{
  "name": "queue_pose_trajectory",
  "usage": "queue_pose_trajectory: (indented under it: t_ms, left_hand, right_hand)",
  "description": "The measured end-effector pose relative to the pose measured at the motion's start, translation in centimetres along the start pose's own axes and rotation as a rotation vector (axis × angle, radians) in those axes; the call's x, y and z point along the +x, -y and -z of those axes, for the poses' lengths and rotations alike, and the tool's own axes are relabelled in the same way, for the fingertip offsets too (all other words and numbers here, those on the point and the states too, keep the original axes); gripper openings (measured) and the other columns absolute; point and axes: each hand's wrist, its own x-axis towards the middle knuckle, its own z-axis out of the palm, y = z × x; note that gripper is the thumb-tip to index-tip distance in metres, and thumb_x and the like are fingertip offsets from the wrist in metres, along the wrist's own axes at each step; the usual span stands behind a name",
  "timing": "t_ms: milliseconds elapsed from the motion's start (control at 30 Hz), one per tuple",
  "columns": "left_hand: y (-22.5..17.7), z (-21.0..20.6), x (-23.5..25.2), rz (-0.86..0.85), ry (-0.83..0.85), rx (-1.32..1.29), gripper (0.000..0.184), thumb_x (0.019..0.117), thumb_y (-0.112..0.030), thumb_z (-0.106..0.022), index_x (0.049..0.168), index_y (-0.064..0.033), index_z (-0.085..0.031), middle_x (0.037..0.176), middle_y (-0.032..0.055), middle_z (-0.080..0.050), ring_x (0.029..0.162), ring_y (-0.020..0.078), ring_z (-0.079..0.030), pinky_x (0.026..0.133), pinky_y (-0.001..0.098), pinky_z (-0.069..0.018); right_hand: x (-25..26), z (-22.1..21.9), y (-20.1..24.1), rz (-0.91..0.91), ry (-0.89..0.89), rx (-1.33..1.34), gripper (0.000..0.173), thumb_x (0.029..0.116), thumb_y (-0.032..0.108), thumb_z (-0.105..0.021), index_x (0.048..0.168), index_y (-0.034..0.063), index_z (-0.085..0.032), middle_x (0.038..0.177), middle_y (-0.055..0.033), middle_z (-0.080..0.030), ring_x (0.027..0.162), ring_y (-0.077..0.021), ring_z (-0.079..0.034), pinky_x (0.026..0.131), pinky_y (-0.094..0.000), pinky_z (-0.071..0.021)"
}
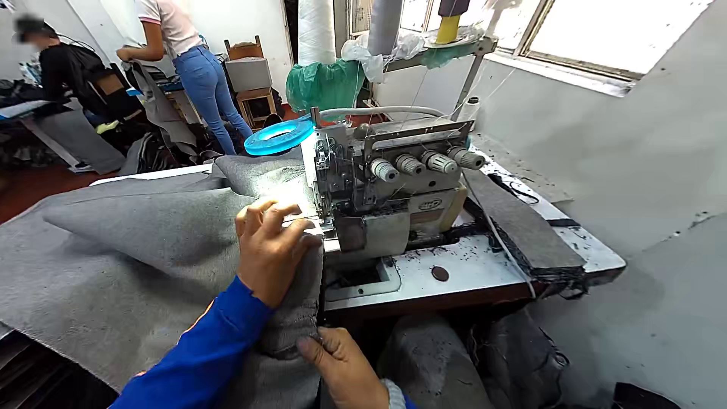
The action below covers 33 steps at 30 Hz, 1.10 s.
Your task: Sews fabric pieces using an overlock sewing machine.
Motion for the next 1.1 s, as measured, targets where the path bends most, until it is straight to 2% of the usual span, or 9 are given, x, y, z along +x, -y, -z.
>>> queue_pose_trajectory:
  t_ms: [67, 133, 333, 567, 700, 800, 867, 1000, 1100]
  left_hand:
    - [-1.7, 0.5, -0.8, -0.065, 0.002, 0.193, 0.021, 0.0959, -0.027, -0.066, 0.083, -0.0149, -0.077, 0.091, 0.0066, -0.073, 0.101, 0.0308, -0.064, 0.093, 0.0482, -0.0416]
    - [-3.9, 1.5, -1.2, -0.059, 0.079, 0.294, 0.029, 0.101, -0.03, -0.059, 0.091, -0.0117, -0.079, 0.088, 0.0058, -0.075, 0.095, 0.027, -0.069, 0.092, 0.0465, -0.0465]
    - [-5.8, 1.5, -0.8, 0.022, 0.265, 0.271, 0.039, 0.1036, -0.035, -0.051, 0.117, -0.0089, -0.077, 0.114, 0.0089, -0.077, 0.107, 0.0263, -0.074, 0.093, 0.0416, -0.0567]
    - [-5.3, 2.7, 1.5, 0.149, 0.284, 0.015, 0.024, 0.0973, -0.017, -0.051, 0.104, -0.0036, -0.071, 0.091, 0.0077, -0.074, 0.092, 0.0229, -0.074, 0.083, 0.0411, -0.0601]
    - [-6.9, 5.7, 1.4, 0.04, 0.294, -0.159, 0.036, 0.1055, -0.034, -0.051, 0.113, -0.0018, -0.066, 0.115, 0.0152, -0.075, 0.111, 0.0278, -0.071, 0.098, 0.0433, -0.0543]
    - [-6.5, 6.0, -0.3, -0.11, 0.33, -0.15, 0.063, 0.099, -0.061, -0.051, 0.122, -0.0034, -0.062, 0.126, 0.0162, -0.071, 0.122, 0.0277, -0.067, 0.106, 0.0407, -0.0483]
    - [-5.3, 5.5, -1.5, -0.217, 0.345, -0.096, 0.072, 0.0949, -0.065, -0.053, 0.132, -0.003, -0.058, 0.133, 0.0154, -0.068, 0.128, 0.0274, -0.063, 0.111, 0.0403, -0.0438]
    - [-3.2, 4.4, -1.7, -0.309, 0.338, -0.003, 0.036, 0.1013, -0.008, -0.052, 0.136, -0.0027, -0.058, 0.132, 0.0156, -0.068, 0.124, 0.0288, -0.066, 0.108, 0.04, -0.049]
    - [-2.1, 4.0, -0.6, -0.3, 0.309, -0.05, 0.031, 0.1001, 0.004, -0.048, 0.125, -0.0013, -0.065, 0.12, 0.0133, -0.074, 0.113, 0.0274, -0.072, 0.1, 0.0371, -0.0562]
  right_hand:
    - [-0.6, 0.0, -0.1, -0.02, -0.02, -0.046, 0.023, 0.1019, 0.01, -0.057, 0.086, -0.0028, -0.068, 0.071, 0.0053, -0.063, 0.071, 0.0078, -0.058, 0.071, -0.016, -0.05]
    - [-1.2, -0.1, 0.4, -0.051, -0.052, -0.099, 0.025, 0.102, 0.009, -0.055, 0.088, -0.0062, -0.069, 0.071, 0.0028, -0.062, 0.071, 0.0075, -0.057, 0.071, -0.016, -0.0481]
    - [-0.6, 0.6, 1.4, 0.035, -0.123, -0.096, 0.022, 0.1012, 0.003, -0.052, 0.093, -0.0082, -0.069, 0.077, 0.0016, -0.068, 0.079, 0.0081, -0.062, 0.078, -0.0157, -0.0519]
    - [2.4, 1.9, 3.6, 0.101, -0.159, 0.192, 0.03, 0.1083, 0.026, -0.047, 0.091, 0.0167, -0.07, 0.085, 0.0129, -0.071, 0.083, 0.0047, -0.067, 0.08, -0.0206, -0.0576]
    - [3.4, 2.5, 4.9, 0.154, -0.136, 0.166, 0.033, 0.1082, 0.016, -0.042, 0.089, 0.0111, -0.067, 0.078, 0.0119, -0.07, 0.076, 0.0057, -0.067, 0.073, -0.0184, -0.0576]
    - [3.6, 2.8, 4.4, 0.282, -0.198, -0.16, 0.033, 0.1043, 0.014, -0.046, 0.079, 0.0006, -0.063, 0.067, 0.0052, -0.062, 0.067, 0.006, -0.06, 0.064, -0.0157, -0.0519]
    - [3.9, 2.6, 4.3, 0.372, -0.251, -0.407, 0.038, 0.102, 0.015, -0.048, 0.072, -0.0025, -0.061, 0.061, -0.003, -0.057, 0.059, -0.0013, -0.056, 0.058, -0.0192, -0.0467]
    - [4.5, 2.5, 4.3, 0.439, -0.314, -0.591, 0.036, 0.1004, 0.013, -0.047, 0.071, -0.0023, -0.062, 0.057, -0.006, -0.054, 0.052, -0.0079, -0.054, 0.051, -0.0222, -0.0454]
    - [5.1, 2.2, 4.7, 0.428, -0.367, -0.654, 0.035, 0.0991, 0.011, -0.048, 0.069, -0.0026, -0.062, 0.056, -0.0061, -0.053, 0.052, -0.0098, -0.053, 0.051, -0.024, -0.0444]
